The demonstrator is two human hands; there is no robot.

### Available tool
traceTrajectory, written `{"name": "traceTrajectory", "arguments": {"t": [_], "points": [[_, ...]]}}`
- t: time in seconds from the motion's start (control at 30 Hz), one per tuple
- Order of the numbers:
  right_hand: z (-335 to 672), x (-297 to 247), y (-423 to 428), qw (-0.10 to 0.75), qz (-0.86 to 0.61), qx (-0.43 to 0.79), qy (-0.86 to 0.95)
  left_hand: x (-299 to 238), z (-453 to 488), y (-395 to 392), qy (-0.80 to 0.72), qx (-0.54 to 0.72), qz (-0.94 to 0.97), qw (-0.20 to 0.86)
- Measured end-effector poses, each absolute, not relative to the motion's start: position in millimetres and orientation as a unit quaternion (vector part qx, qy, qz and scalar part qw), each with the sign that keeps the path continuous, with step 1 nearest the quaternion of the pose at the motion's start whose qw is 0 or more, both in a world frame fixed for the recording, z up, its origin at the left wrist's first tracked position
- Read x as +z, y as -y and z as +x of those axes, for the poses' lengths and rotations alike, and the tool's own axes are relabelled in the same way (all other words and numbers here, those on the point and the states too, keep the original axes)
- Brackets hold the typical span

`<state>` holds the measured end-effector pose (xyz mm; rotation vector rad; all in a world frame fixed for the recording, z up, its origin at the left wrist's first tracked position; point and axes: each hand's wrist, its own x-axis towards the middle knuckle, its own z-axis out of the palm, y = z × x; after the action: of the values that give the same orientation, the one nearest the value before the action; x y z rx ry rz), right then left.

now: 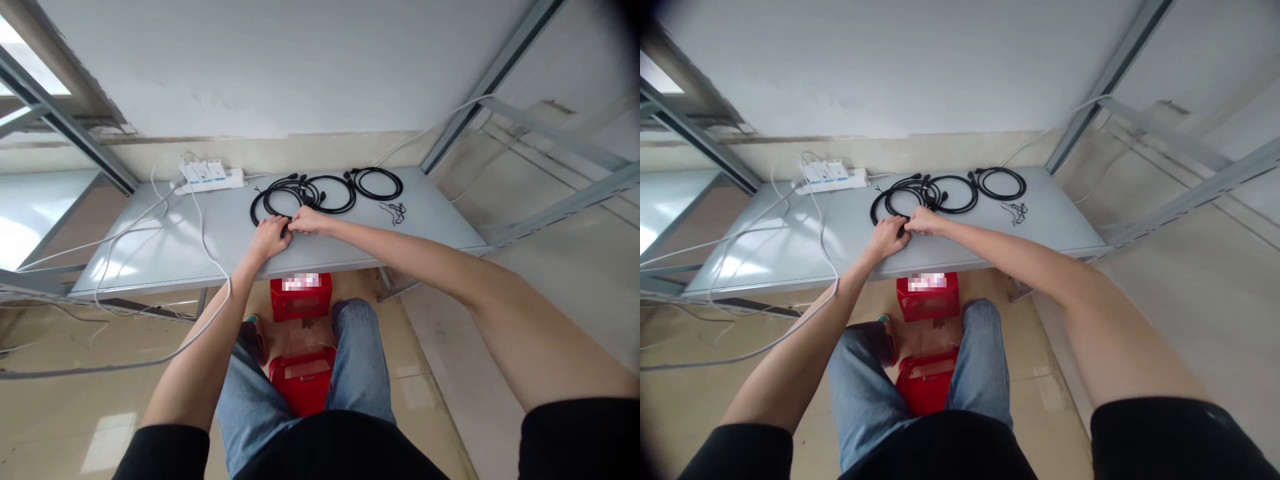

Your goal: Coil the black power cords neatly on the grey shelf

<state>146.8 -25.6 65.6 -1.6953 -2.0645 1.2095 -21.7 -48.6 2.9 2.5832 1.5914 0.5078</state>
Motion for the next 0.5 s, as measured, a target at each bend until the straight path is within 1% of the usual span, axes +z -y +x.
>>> {"name": "traceTrajectory", "arguments": {"t": [0.13,0.33,0.5], "points": [[146.4,63.2,25.2,0.1,-0.577,0.36,0.726,2.1,-21.9,48.8,-0.518,0.165,0.839,0.032],[147.2,62.5,18.8,0.077,-0.548,0.226,0.802,3.5,-21.3,49.3,-0.525,0.16,0.836,0.029],[150.1,67.7,19.5,0.062,-0.534,0.221,0.814,2.8,-21.4,49.1,-0.522,0.163,0.837,0.029]]}}
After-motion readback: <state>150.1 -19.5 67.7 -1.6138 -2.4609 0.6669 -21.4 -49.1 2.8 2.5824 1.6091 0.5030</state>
